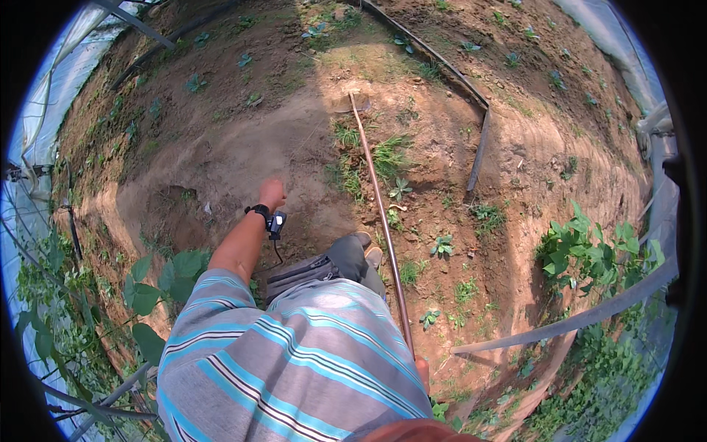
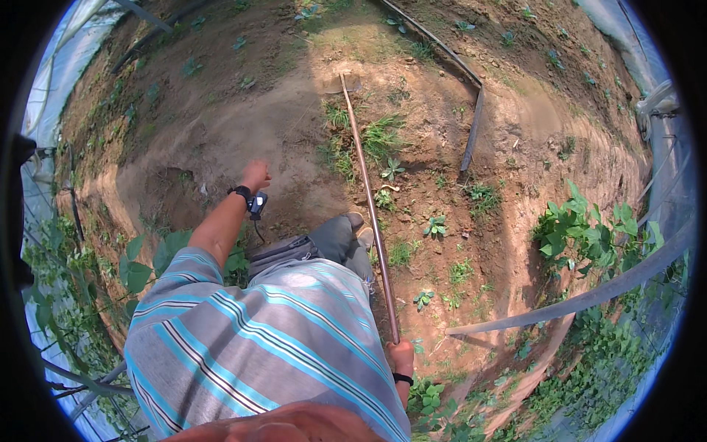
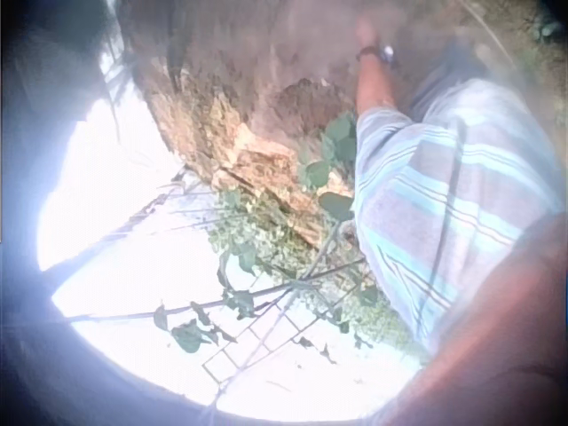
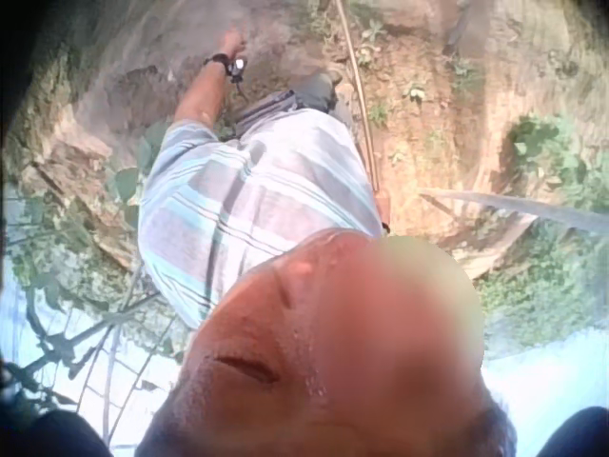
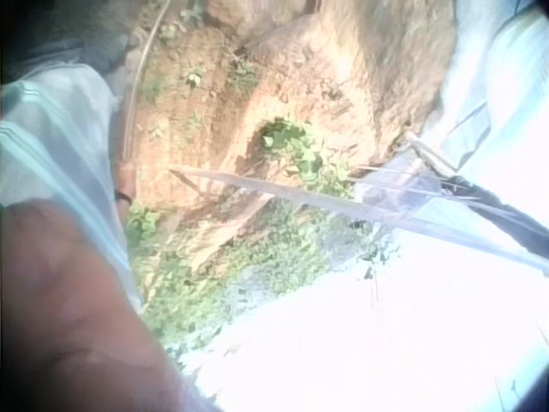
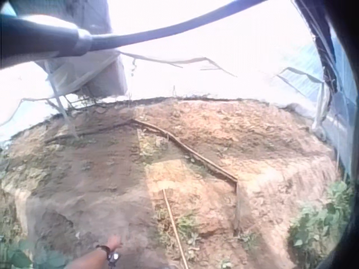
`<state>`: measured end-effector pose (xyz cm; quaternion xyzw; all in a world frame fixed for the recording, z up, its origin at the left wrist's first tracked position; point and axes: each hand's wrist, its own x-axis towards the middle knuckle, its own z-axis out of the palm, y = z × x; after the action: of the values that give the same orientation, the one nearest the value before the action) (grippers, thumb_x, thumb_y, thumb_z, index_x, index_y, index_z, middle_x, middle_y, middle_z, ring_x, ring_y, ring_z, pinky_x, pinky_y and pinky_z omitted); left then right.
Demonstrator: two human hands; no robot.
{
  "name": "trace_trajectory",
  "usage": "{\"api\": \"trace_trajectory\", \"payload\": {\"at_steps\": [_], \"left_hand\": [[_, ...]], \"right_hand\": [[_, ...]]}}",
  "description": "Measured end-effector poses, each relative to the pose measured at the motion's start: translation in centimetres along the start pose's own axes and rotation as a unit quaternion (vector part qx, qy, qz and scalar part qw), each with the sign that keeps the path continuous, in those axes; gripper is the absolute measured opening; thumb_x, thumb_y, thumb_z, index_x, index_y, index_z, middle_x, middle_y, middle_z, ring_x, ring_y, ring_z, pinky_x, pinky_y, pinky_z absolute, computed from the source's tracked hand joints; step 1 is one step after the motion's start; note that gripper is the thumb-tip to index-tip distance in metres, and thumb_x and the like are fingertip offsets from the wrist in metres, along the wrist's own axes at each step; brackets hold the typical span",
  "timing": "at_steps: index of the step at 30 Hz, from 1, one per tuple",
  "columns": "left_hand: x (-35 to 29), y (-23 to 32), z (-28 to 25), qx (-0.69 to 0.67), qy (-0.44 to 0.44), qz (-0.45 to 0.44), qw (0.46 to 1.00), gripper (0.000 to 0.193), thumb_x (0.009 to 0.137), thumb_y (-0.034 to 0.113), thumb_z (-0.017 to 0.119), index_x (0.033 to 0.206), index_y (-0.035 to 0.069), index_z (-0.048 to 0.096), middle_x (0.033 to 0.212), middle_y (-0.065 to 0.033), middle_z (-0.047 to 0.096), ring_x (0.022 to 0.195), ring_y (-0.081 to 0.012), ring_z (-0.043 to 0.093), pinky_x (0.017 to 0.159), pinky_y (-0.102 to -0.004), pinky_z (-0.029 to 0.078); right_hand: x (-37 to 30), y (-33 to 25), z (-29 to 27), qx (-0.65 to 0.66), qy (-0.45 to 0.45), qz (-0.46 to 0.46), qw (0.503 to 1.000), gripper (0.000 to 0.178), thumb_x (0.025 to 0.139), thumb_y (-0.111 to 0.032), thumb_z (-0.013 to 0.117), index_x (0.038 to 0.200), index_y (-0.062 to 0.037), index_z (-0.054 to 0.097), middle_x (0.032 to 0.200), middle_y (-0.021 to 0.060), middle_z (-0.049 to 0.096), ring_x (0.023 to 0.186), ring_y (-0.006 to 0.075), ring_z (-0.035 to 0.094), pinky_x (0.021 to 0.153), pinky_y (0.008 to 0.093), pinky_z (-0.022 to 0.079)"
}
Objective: The person uses a hoe to loosen and level the soil in a greenhouse bed. They repeatedly strike and drag the hoe across the ground between rows of small plants, moving forward along the bed.
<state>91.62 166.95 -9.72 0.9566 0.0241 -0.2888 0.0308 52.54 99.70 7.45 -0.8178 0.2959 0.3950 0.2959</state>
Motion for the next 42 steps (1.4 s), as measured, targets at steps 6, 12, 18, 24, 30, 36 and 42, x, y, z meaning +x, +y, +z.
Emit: {"api": "trace_trajectory", "payload": {"at_steps": [6, 12, 18, 24, 30, 36, 42], "left_hand": [[-14.5, -4.5, 6.5, -0.514, 0.172, -0.390, 0.745, 0.019, 0.095, 0.017, 0.059, 0.105, 0.001, 0.058, 0.079, -0.0118, 0.068, 0.063, -0.0238, 0.071, 0.056, -0.0366, 0.056], [-29.7, -0.3, 14.9, -0.065, -0.058, -0.203, 0.975, 0.015, 0.085, 0.024, 0.074, 0.083, 0.010, 0.076, 0.080, -0.0110, 0.076, 0.078, -0.0266, 0.074, 0.070, -0.0420, 0.055], [-34.2, 3.1, 23.5, -0.300, -0.054, -0.279, 0.911, 0.028, 0.074, 0.035, 0.077, 0.078, 0.008, 0.075, 0.083, -0.0165, 0.075, 0.081, -0.0346, 0.074, 0.078, -0.0445, 0.057], [-31.6, 1.6, 22.2, -0.133, 0.003, -0.159, 0.978, 0.028, 0.072, 0.036, 0.074, 0.073, 0.009, 0.074, 0.077, -0.0177, 0.073, 0.078, -0.0393, 0.072, 0.078, -0.0465, 0.057], [-29.2, -5.7, 14.3, -0.380, 0.138, -0.200, 0.892, 0.019, 0.083, 0.025, 0.071, 0.085, 0.006, 0.066, 0.081, -0.0139, 0.069, 0.073, -0.0333, 0.071, 0.064, -0.0464, 0.056], [-27.9, -10.7, 4.6, -0.778, 0.137, -0.456, 0.410, 0.011, 0.102, 0.017, 0.054, 0.107, 0.008, 0.052, 0.089, -0.0045, 0.062, 0.068, -0.0175, 0.067, 0.050, -0.0323, 0.054], [-29.0, -13.3, 4.2, -0.765, 0.120, -0.478, 0.414, 0.012, 0.101, 0.019, 0.057, 0.107, 0.009, 0.053, 0.090, -0.0052, 0.065, 0.072, -0.0193, 0.071, 0.057, -0.0365, 0.061]], "right_hand": [[7.0, -4.7, -6.0, -0.046, -0.011, -0.110, 0.993, 0.028, 0.081, -0.020, 0.077, 0.085, 0.0063, 0.070, 0.072, 0.0192, 0.069, 0.070, 0.0283, 0.072, 0.071, 0.0436, 0.056], [10.3, -11.5, -9.9, -0.027, -0.053, -0.132, 0.989, 0.028, 0.082, -0.021, 0.079, 0.081, 0.0037, 0.067, 0.067, 0.0093, 0.067, 0.062, 0.0209, 0.065, 0.064, 0.0386, 0.053], [13.8, -18.9, -9.2, -0.045, -0.117, -0.200, 0.972, 0.031, 0.084, -0.024, 0.079, 0.082, 0.0054, 0.068, 0.070, 0.0078, 0.066, 0.063, 0.0155, 0.059, 0.061, 0.0370, 0.049], [14.0, -31.8, -7.1, -0.034, -0.127, -0.205, 0.970, 0.030, 0.088, -0.024, 0.076, 0.086, 0.0052, 0.070, 0.075, 0.0045, 0.068, 0.066, 0.0128, 0.061, 0.062, 0.0330, 0.048], [11.8, -44.9, -4.4, 0.057, -0.168, -0.145, 0.973, 0.023, 0.092, -0.018, 0.070, 0.081, -0.0003, 0.061, 0.068, 0.0078, 0.065, 0.058, 0.0183, 0.062, 0.055, 0.0331, 0.049], [14.2, -51.2, -1.7, 0.110, -0.248, -0.071, 0.960, 0.018, 0.095, -0.016, 0.068, 0.091, -0.0009, 0.060, 0.071, 0.0087, 0.064, 0.057, 0.0202, 0.062, 0.055, 0.0336, 0.052], [15.4, -57.3, 0.0, 0.192, -0.258, -0.003, 0.947, 0.020, 0.096, -0.017, 0.068, 0.095, -0.0026, 0.055, 0.070, 0.0122, 0.064, 0.055, 0.0255, 0.063, 0.052, 0.0399, 0.056]]}}
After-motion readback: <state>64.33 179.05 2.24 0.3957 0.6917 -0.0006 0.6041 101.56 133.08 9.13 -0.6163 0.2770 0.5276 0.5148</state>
